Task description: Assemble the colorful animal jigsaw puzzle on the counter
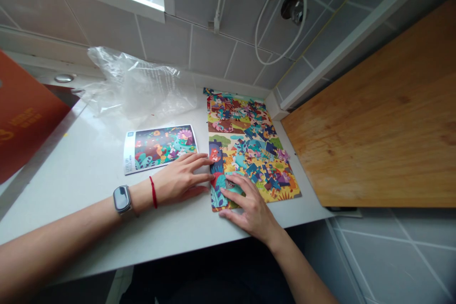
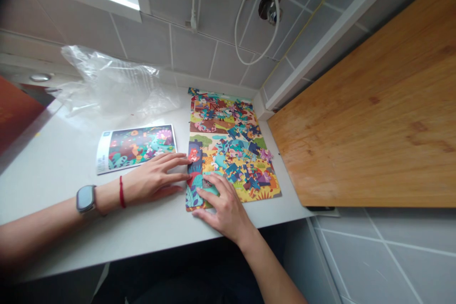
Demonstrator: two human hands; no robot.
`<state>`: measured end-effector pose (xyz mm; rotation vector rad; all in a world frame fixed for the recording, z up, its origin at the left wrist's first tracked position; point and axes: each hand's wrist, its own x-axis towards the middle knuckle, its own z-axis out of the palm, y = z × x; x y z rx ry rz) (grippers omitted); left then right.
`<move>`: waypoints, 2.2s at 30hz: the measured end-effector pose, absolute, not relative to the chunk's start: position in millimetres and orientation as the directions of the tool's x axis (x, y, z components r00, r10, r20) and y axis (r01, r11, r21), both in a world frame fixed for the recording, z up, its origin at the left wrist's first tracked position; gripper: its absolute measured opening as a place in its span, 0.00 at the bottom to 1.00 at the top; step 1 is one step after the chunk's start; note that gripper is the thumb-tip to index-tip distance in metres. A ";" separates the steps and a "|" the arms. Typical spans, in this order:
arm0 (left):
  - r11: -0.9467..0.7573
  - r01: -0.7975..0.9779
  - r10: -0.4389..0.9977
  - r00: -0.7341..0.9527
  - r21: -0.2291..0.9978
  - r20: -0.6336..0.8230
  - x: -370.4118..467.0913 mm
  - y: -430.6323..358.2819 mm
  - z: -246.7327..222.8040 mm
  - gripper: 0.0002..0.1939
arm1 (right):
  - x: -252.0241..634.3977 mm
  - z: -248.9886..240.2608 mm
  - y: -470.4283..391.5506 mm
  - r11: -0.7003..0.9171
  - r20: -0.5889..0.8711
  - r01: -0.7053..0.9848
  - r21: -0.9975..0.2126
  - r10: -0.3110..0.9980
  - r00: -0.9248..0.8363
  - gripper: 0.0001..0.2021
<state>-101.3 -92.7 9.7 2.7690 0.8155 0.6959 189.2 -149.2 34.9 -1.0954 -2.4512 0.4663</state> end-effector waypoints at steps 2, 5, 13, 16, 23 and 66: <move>-0.840 0.459 0.542 0.747 0.290 0.385 -101.6 -92.9 10.1 0.15 | 190.5 34.6 -148.8 0.641 0.240 0.610 -0.466 0.755 -0.611 0.19; -0.847 0.440 0.528 0.760 0.298 0.379 -101.7 -93.8 10.8 0.15 | 191.4 33.8 -148.9 0.668 0.277 0.579 -0.467 0.732 -0.622 0.16; -0.861 0.423 0.506 0.764 0.281 0.401 -100.4 -94.0 13.8 0.15 | 190.8 31.2 -151.2 0.707 0.351 0.554 -0.439 0.703 -0.618 0.13; -0.851 0.442 0.524 0.753 0.284 0.399 -98.0 -96.2 15.7 0.14 | 190.0 30.0 -151.8 0.718 0.374 0.560 -0.414 0.694 -0.615 0.13; -0.901 0.327 0.426 0.789 0.284 0.443 -79.7 -123.2 21.9 0.08 | 190.0 27.4 -151.4 0.741 0.403 0.549 -0.386 0.671 -0.623 0.12; -0.815 0.333 0.541 0.731 0.475 0.416 -62.5 -139.3 19.9 0.04 | 184.3 33.2 -153.9 0.669 0.374 0.589 -0.453 0.742 -0.556 0.13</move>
